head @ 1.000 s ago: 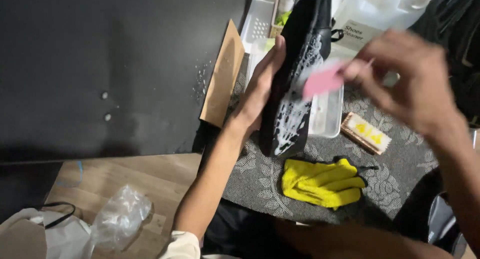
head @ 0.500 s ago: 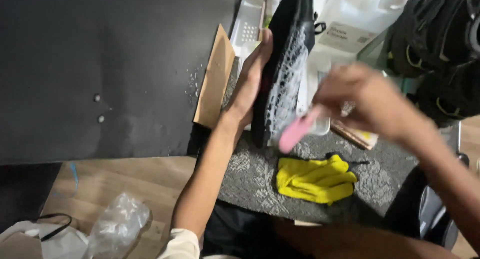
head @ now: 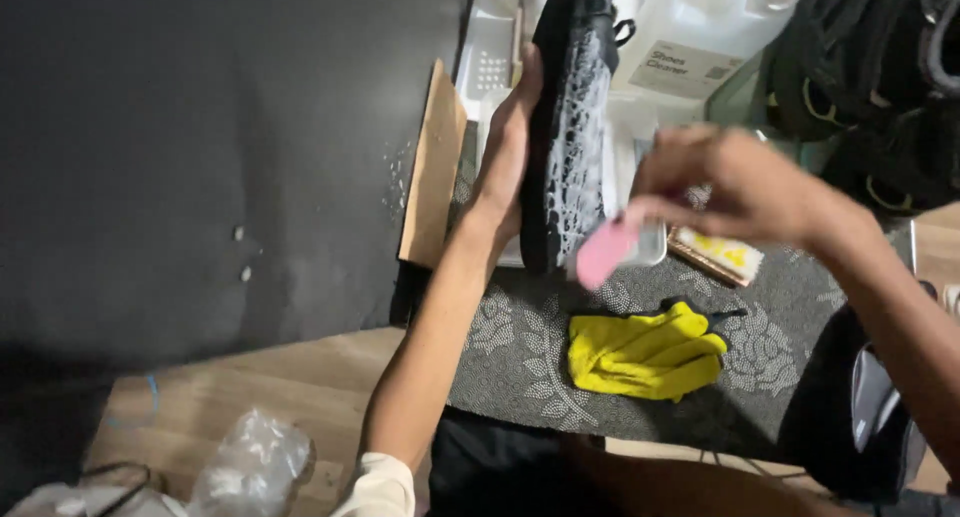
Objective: Cleaning the exterior of a black leather loafer using a brush, soapy water, and a cloth.
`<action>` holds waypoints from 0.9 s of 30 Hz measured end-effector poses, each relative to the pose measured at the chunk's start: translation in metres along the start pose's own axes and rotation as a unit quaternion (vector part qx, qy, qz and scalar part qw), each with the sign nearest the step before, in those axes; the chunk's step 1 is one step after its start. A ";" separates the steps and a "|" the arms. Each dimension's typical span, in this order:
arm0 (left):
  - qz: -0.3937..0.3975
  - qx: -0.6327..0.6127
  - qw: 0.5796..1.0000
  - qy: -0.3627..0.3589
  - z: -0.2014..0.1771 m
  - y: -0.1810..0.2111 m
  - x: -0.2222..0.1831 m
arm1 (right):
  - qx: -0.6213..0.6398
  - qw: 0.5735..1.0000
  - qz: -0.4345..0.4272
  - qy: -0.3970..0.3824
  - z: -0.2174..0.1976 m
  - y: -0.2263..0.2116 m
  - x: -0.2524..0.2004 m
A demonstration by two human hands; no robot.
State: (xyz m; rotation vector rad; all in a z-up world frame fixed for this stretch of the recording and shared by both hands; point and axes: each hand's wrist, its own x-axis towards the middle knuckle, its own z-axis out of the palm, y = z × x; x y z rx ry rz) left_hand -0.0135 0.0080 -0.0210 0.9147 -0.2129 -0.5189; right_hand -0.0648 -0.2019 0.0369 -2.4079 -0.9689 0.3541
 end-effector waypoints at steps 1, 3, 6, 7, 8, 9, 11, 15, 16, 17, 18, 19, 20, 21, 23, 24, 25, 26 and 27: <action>-0.006 -0.058 0.998 -0.019 -0.002 -0.001 0.002 | -0.029 0.997 0.026 0.070 -0.003 0.012 -0.001; -0.017 -0.115 0.992 -0.039 -0.009 -0.003 0.007 | -0.057 0.987 0.056 0.142 -0.004 0.016 0.001; 0.024 -0.107 0.993 -0.040 -0.018 -0.005 0.017 | 0.008 0.997 -0.016 0.080 -0.003 0.003 0.008; 0.001 -0.130 0.991 -0.023 -0.018 -0.005 0.016 | -0.008 0.995 -0.004 0.094 -0.002 0.005 0.005; -0.022 -0.152 0.988 -0.007 -0.018 -0.004 0.015 | -0.024 0.994 0.008 0.108 0.000 0.006 0.002; -0.027 -0.149 0.988 -0.007 -0.022 -0.012 0.017 | -0.020 0.993 0.010 0.112 -0.001 0.009 -0.002; 0.028 -0.139 0.986 -0.088 -0.030 -0.021 0.025 | -0.021 0.992 0.013 0.127 -0.011 0.015 -0.005; 0.008 -0.060 0.998 0.006 -0.009 -0.001 0.020 | 0.067 0.996 0.009 0.054 -0.005 -0.009 0.002; -0.008 -0.084 0.996 0.010 -0.011 -0.002 0.022 | 0.026 0.992 0.059 0.106 -0.009 -0.002 -0.002; -0.019 -0.108 0.994 0.008 -0.011 0.000 0.029 | -0.020 0.981 0.108 0.161 -0.018 0.007 -0.005; -0.018 -0.107 0.994 0.006 -0.015 -0.007 0.033 | -0.022 0.981 0.108 0.163 -0.015 0.006 -0.003; 0.031 -0.099 0.994 -0.027 -0.021 -0.014 0.035 | 0.002 0.991 0.041 0.126 -0.012 0.005 0.000; 0.081 -0.091 0.991 -0.060 -0.027 -0.022 0.039 | 0.027 0.995 -0.027 0.089 -0.009 0.006 0.004; 0.082 -0.092 0.991 -0.058 -0.024 -0.018 0.041 | 0.027 0.996 -0.028 0.086 -0.011 0.013 0.005; 0.017 -0.114 0.993 -0.006 -0.021 -0.012 0.042 | -0.018 0.997 0.009 0.075 -0.009 0.027 0.005; 0.012 -0.112 0.994 0.000 -0.019 -0.009 0.040 | -0.010 0.997 0.009 0.073 -0.013 0.031 0.003; 0.022 -0.096 0.994 0.036 -0.016 -0.005 0.041 | -0.009 0.994 0.056 0.098 -0.020 0.035 0.002; 0.032 -0.080 0.994 0.072 -0.014 -0.001 0.042 | -0.008 0.987 0.104 0.123 -0.026 0.039 0.002; 0.037 -0.080 0.993 0.072 -0.012 0.001 0.044 | -0.011 0.987 0.099 0.123 -0.020 0.032 0.010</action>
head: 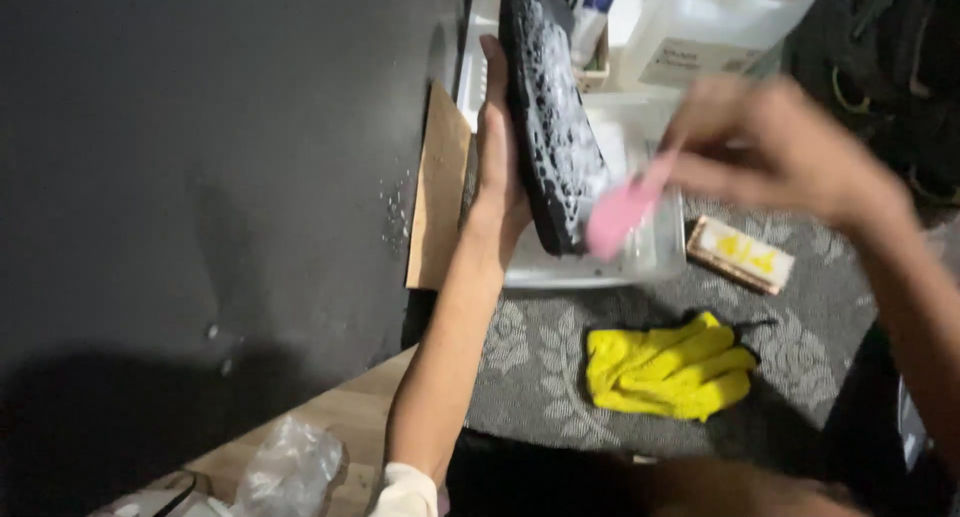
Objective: Cleaning the exterior of a black leather loafer using a brush, soapy water, and a cloth.
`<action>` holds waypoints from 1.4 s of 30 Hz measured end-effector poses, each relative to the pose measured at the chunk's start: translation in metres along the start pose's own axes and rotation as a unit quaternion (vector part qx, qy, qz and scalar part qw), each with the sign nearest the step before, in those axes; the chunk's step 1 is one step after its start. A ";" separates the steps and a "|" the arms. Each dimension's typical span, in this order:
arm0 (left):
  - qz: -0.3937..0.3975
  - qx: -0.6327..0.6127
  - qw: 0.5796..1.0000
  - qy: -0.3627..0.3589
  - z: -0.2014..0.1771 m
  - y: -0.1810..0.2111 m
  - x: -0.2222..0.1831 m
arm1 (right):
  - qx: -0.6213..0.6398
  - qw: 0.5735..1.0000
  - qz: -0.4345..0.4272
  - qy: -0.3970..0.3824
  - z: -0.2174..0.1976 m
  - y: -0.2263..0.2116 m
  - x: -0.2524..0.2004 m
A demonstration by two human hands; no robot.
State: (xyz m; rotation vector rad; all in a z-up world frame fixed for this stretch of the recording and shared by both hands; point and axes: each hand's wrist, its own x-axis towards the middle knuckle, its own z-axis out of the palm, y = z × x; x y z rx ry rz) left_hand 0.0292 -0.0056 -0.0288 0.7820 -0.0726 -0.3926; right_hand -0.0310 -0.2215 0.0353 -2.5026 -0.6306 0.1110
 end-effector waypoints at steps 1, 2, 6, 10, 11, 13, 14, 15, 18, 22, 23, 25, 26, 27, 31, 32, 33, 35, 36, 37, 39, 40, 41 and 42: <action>-0.017 0.024 1.000 0.001 0.003 0.001 0.002 | 0.016 0.997 -0.063 -0.033 0.008 -0.008 0.005; -0.041 0.048 0.998 0.008 0.005 0.000 -0.003 | 0.039 0.989 -0.123 -0.068 0.019 -0.017 0.004; -0.014 -0.053 0.998 -0.033 -0.009 -0.013 0.011 | 0.006 0.998 -0.061 0.014 -0.003 0.015 0.005; -0.047 -0.045 0.998 0.011 0.004 -0.006 0.004 | 0.026 0.992 -0.126 -0.005 0.010 0.004 0.006; -0.036 -0.021 0.999 -0.003 0.003 -0.010 0.003 | 0.054 0.987 -0.153 -0.013 0.018 0.000 0.005; -0.036 -0.051 0.998 0.011 -0.001 -0.014 0.001 | 0.023 0.994 -0.103 0.022 0.010 0.023 -0.001; -0.022 -0.079 0.997 0.013 -0.001 -0.010 0.005 | -0.021 0.996 -0.062 0.063 0.001 0.035 0.002; -0.019 -0.077 0.997 0.012 0.006 -0.006 0.002 | -0.022 0.996 -0.064 0.065 0.005 0.024 0.001; -0.045 -0.002 0.993 0.112 0.011 -0.008 -0.002 | 0.047 0.992 -0.118 -0.025 0.014 0.006 0.006; -0.077 -0.160 0.981 -0.077 -0.005 -0.022 -0.006 | 0.026 0.988 -0.131 0.072 0.015 0.030 0.008; -0.002 0.003 0.997 0.072 -0.003 -0.015 -0.006 | 0.001 0.991 -0.102 0.087 0.010 0.038 0.007; 0.022 -0.034 0.998 0.044 -0.004 -0.015 0.002 | 0.005 0.992 -0.119 0.048 0.026 0.013 0.009; 0.030 -0.072 0.997 0.020 -0.004 -0.021 0.002 | 0.018 0.992 -0.123 0.005 0.037 0.000 0.003; 0.027 -0.075 0.997 0.022 -0.004 -0.025 0.000 | 0.019 0.993 -0.119 0.002 0.037 0.005 0.006; 0.023 0.045 0.993 0.111 0.000 -0.015 -0.008 | 0.042 0.987 -0.104 0.115 0.026 0.005 0.009; 0.002 0.068 0.987 0.145 0.001 -0.009 -0.011 | 0.039 0.994 -0.064 0.081 0.021 0.002 0.006; 0.006 0.065 0.987 0.146 -0.001 -0.009 -0.010 | 0.036 0.994 -0.068 0.079 0.028 -0.009 0.008; -0.092 -0.148 0.984 -0.034 -0.002 -0.018 -0.013 | 0.098 0.991 -0.086 0.043 0.045 -0.029 0.001; -0.098 -0.149 0.983 -0.035 0.005 -0.013 -0.015 | 0.099 0.991 -0.079 0.044 0.047 -0.013 0.004; -0.091 0.034 0.992 0.081 0.014 -0.008 -0.017 | 0.052 0.985 -0.098 0.134 0.048 0.001 0.006; -0.077 0.220 0.952 0.199 0.013 0.000 -0.025 | 0.008 0.967 -0.125 0.220 0.045 0.005 0.007; -0.035 0.138 0.974 0.174 0.006 0.001 -0.026 | 0.006 0.978 -0.087 0.188 0.037 -0.003 0.004; 0.007 0.055 0.988 0.145 -0.001 0.002 -0.026 | 0.005 0.987 -0.049 0.155 0.029 -0.012 0.001; 0.010 0.053 0.988 0.146 0.000 0.008 -0.028 | 0.004 0.987 -0.052 0.153 0.040 -0.018 -0.003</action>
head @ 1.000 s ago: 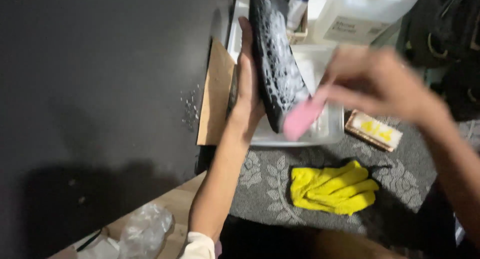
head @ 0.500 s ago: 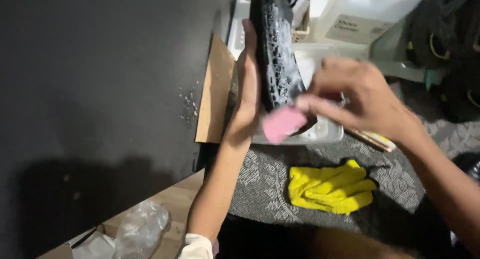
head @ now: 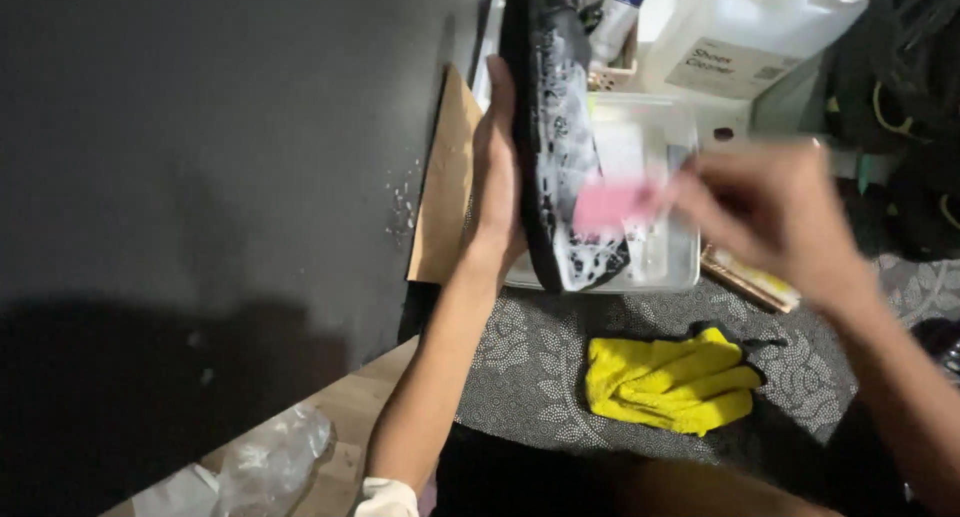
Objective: Cleaning the exterior of a black leather loafer using a brush, soapy water, and a cloth.
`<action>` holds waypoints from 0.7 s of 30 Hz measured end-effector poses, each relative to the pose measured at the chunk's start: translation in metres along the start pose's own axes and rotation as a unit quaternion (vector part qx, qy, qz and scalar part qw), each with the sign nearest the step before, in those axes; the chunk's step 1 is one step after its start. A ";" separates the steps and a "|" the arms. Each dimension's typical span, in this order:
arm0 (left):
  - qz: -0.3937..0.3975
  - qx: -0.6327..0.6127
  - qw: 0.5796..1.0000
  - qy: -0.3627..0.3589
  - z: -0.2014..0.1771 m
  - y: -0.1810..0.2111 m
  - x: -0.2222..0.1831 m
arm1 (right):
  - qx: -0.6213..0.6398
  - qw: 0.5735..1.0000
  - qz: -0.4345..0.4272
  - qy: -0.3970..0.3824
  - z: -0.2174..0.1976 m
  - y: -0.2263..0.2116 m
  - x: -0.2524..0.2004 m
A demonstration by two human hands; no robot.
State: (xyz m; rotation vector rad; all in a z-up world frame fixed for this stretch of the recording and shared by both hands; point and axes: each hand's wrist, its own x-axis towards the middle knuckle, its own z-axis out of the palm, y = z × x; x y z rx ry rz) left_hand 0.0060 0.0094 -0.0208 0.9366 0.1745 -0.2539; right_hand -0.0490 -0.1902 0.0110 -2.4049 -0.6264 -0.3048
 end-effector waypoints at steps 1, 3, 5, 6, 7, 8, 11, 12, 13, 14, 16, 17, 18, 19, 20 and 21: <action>0.001 -0.005 1.000 -0.014 0.000 0.005 -0.001 | 0.041 0.998 -0.014 -0.034 0.009 -0.005 -0.007; -0.007 -0.008 0.999 -0.036 0.001 -0.004 0.001 | 0.078 0.995 -0.019 -0.063 0.016 0.002 -0.014; 0.087 0.168 0.981 -0.032 -0.006 -0.025 0.002 | -0.018 0.993 -0.073 0.095 0.017 0.024 -0.009; 0.087 0.168 0.982 -0.030 -0.009 -0.025 -0.002 | -0.017 0.993 -0.074 0.093 0.011 0.019 -0.012; 0.065 0.105 0.989 -0.085 -0.012 -0.024 -0.007 | -0.023 0.997 -0.040 0.058 0.005 0.012 -0.015; 0.048 0.041 0.988 -0.141 -0.013 -0.019 -0.008 | -0.031 0.999 -0.012 0.026 -0.004 0.007 -0.012; 0.044 0.134 0.989 -0.047 -0.013 0.005 -0.017 | 0.029 0.998 -0.015 -0.048 0.020 -0.020 -0.027; 0.039 0.134 0.989 -0.047 -0.017 -0.006 -0.012 | 0.030 0.998 -0.010 -0.049 0.021 -0.010 -0.025; 0.049 0.155 0.986 -0.043 -0.022 -0.017 -0.008 | -0.017 0.999 -0.043 0.016 0.022 0.001 -0.022; 0.062 0.178 0.981 -0.037 -0.028 -0.026 -0.002 | -0.062 0.992 -0.079 0.082 0.023 0.011 -0.017; 0.052 0.180 0.982 -0.031 -0.019 0.004 -0.019 | -0.079 0.993 -0.062 0.067 0.013 0.005 -0.017; 0.043 0.180 0.982 -0.026 -0.013 0.021 -0.026 | -0.097 0.993 -0.046 0.052 0.007 0.001 -0.016; 0.048 0.179 0.982 -0.025 -0.010 0.025 -0.029 | -0.098 0.992 -0.052 0.053 0.013 -0.007 -0.016; 0.034 0.166 0.985 -0.033 -0.007 0.028 -0.031 | -0.055 0.996 -0.060 0.034 0.018 -0.015 -0.017; 0.013 0.153 0.987 -0.044 -0.003 0.027 -0.035 | -0.012 0.998 -0.062 0.014 0.024 -0.023 -0.024; 0.012 0.152 0.987 -0.046 -0.007 0.015 -0.028 | -0.013 0.998 -0.060 0.014 0.020 -0.008 -0.019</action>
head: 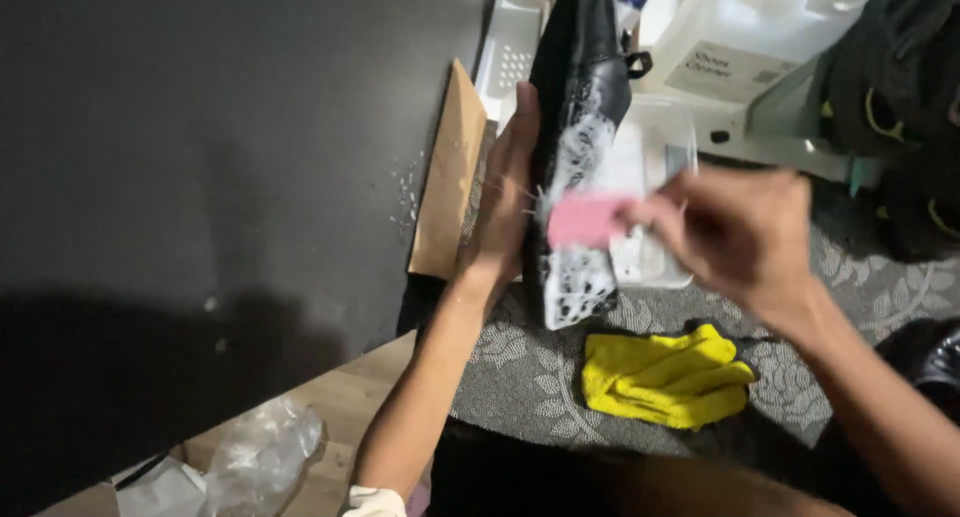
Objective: Cleaning the exterior of a black leather loafer using a brush, soapy water, and a cloth.
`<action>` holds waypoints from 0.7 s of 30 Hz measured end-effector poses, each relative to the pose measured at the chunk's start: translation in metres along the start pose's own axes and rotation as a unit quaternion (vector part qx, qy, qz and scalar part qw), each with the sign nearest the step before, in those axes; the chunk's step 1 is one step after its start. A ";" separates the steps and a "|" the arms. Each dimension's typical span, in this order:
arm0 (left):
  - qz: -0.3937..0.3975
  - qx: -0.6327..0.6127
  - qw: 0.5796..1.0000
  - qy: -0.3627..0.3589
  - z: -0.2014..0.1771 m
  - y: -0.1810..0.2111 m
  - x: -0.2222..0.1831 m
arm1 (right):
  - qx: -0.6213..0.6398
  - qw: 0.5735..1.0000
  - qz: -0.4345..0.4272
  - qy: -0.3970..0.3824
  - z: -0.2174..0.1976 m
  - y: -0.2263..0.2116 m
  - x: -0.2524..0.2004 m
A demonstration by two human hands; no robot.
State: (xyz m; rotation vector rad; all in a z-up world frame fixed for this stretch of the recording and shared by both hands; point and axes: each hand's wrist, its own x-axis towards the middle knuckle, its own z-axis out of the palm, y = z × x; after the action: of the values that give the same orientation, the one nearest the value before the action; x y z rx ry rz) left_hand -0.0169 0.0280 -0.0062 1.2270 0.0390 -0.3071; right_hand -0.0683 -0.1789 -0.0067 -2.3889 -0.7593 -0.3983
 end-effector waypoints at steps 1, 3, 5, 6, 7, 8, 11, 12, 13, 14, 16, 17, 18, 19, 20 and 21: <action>0.037 0.002 0.999 -0.019 -0.003 -0.014 0.003 | -0.053 0.997 -0.011 0.055 -0.002 0.013 0.001; 0.072 0.005 0.997 -0.039 -0.007 -0.029 0.006 | -0.104 0.989 -0.020 0.108 -0.007 0.013 0.004; 0.060 0.029 0.997 0.045 -0.009 -0.024 0.009 | -0.021 1.000 -0.009 0.003 -0.018 -0.013 0.017; 0.067 0.029 0.996 0.045 -0.017 -0.055 0.022 | -0.023 1.000 -0.015 0.006 -0.011 -0.010 0.016; 0.150 -0.024 0.988 -0.021 -0.024 -0.091 0.033 | -0.024 0.999 -0.031 0.007 -0.004 -0.008 0.010; 0.229 -0.077 0.966 -0.086 -0.032 -0.128 0.044 | -0.024 0.999 -0.047 0.009 0.004 -0.005 0.003; 0.060 0.088 0.991 0.077 0.000 -0.027 0.005 | -0.096 0.991 0.020 0.096 -0.009 0.019 0.009; 0.059 0.089 0.991 0.076 0.001 -0.025 0.004 | -0.095 0.991 0.021 0.096 -0.009 0.010 0.009; 0.036 0.042 0.995 0.084 0.001 -0.023 0.005 | -0.063 0.997 0.013 0.048 -0.009 0.001 0.012; 0.013 -0.005 0.996 0.092 0.002 -0.020 0.006 | -0.030 1.000 0.005 0.000 -0.010 -0.008 0.015; 0.013 -0.004 0.996 0.094 0.004 -0.021 0.007 | -0.063 0.998 -0.010 0.027 -0.005 0.007 0.012; 0.010 -0.002 0.995 0.098 0.005 -0.024 0.005 | -0.093 0.994 -0.023 0.052 -0.002 0.014 0.008; 0.007 -0.001 0.995 0.098 0.004 -0.021 0.003 | -0.092 0.994 -0.020 0.051 -0.008 0.013 0.008; 0.024 0.061 0.992 0.105 0.002 -0.017 0.002 | -0.086 0.995 -0.001 0.044 -0.014 0.013 0.011; 0.041 0.122 0.985 0.113 0.000 -0.013 0.002 | -0.079 0.996 0.018 0.036 -0.020 0.012 0.015; 0.042 0.122 0.985 0.115 0.000 -0.013 0.003 | -0.078 0.996 0.015 0.035 -0.015 0.006 0.014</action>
State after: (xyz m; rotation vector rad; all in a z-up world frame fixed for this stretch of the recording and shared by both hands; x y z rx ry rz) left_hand -0.0175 0.0234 -0.0188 1.4984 0.1538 -0.0966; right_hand -0.0556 -0.1860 0.0086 -2.5135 -0.6810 -0.5440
